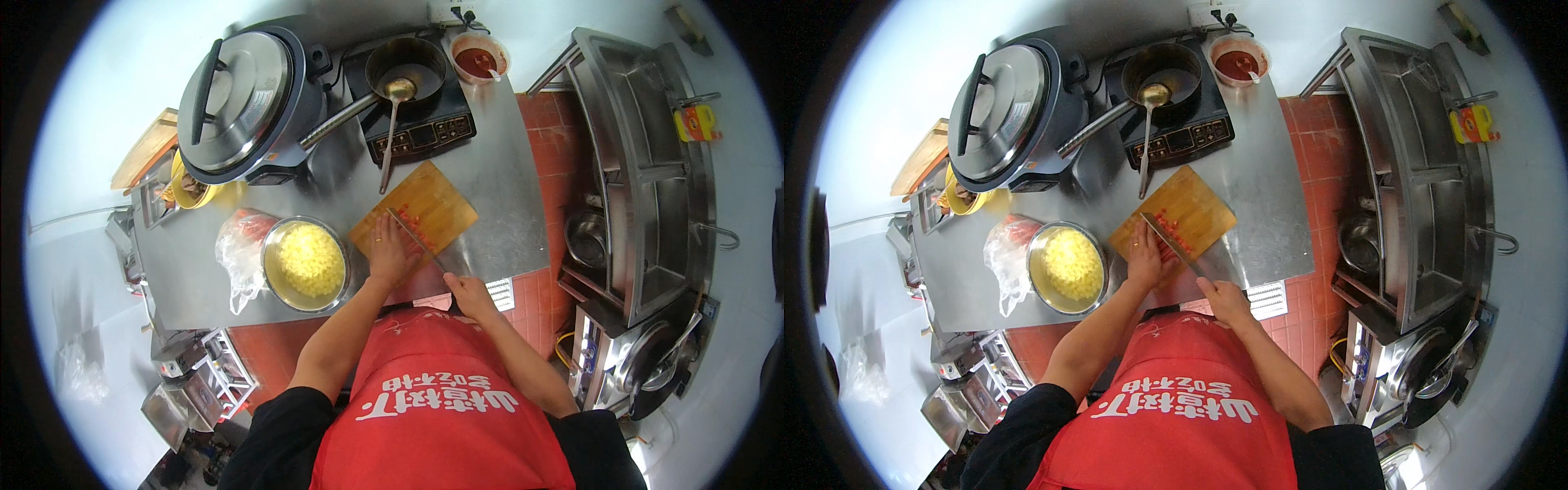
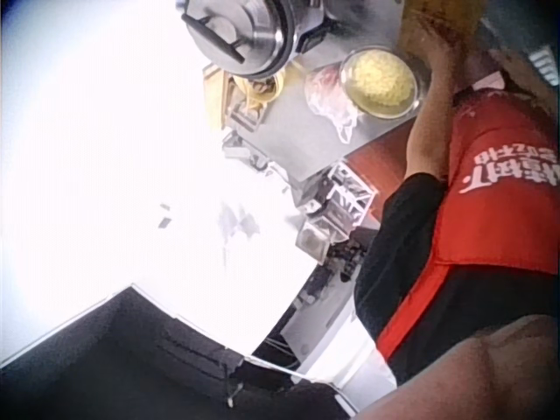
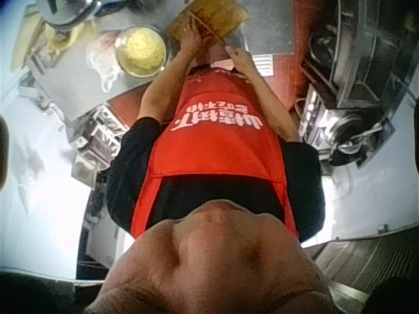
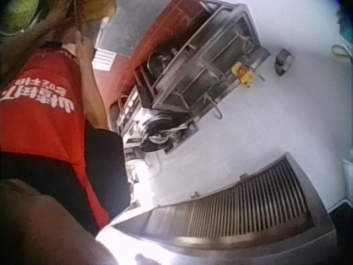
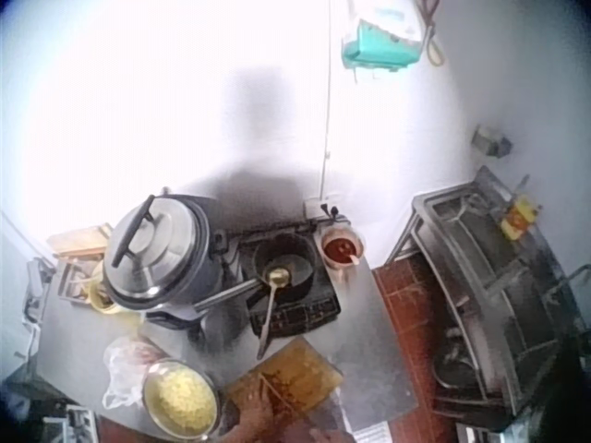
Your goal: The person retrieves a red pepper from a refrigerator, washes it, and then chops it into small pieces on a cutting board using a knife. The chopped pieces are added to a bowl containing a yellow mixture.
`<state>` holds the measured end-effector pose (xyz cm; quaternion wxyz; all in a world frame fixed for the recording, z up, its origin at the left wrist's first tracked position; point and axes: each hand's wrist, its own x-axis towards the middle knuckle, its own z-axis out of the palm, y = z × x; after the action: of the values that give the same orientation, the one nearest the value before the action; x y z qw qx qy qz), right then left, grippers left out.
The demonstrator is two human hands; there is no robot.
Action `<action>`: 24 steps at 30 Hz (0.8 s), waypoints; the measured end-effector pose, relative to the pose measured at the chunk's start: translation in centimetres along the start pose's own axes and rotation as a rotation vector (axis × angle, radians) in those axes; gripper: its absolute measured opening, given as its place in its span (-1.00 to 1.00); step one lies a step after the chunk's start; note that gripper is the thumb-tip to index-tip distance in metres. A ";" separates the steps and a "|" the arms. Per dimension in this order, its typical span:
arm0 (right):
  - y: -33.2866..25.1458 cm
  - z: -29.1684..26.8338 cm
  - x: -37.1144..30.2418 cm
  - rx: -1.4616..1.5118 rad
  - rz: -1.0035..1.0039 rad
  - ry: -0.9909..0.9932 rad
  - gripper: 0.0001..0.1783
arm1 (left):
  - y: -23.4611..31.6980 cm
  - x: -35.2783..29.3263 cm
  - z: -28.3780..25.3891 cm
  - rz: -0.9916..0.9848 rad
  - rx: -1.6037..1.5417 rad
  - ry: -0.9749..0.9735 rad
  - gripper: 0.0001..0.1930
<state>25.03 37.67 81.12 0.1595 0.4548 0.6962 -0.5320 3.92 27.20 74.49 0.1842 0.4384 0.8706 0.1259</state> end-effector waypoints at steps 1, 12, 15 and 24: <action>0.0 0.1 0.1 0.010 0.003 -0.001 -0.21 | 0.0 0.0 0.1 -0.001 0.011 -0.009 0.10; 1.2 1.6 3.6 0.146 -0.013 -0.007 -0.21 | -0.3 0.0 0.3 0.004 0.047 -0.031 0.17; 0.7 0.8 3.5 0.225 0.084 -0.055 -0.22 | -0.7 0.0 0.2 0.040 0.041 -0.043 0.19; -0.6 0.8 0.2 0.013 -0.031 0.040 -0.22 | -0.9 -0.6 0.2 -0.015 0.011 -0.057 0.17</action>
<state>24.20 37.05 81.01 0.1344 0.4557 0.7027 -0.5296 3.72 26.19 74.07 0.2076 0.4361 0.8690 0.1072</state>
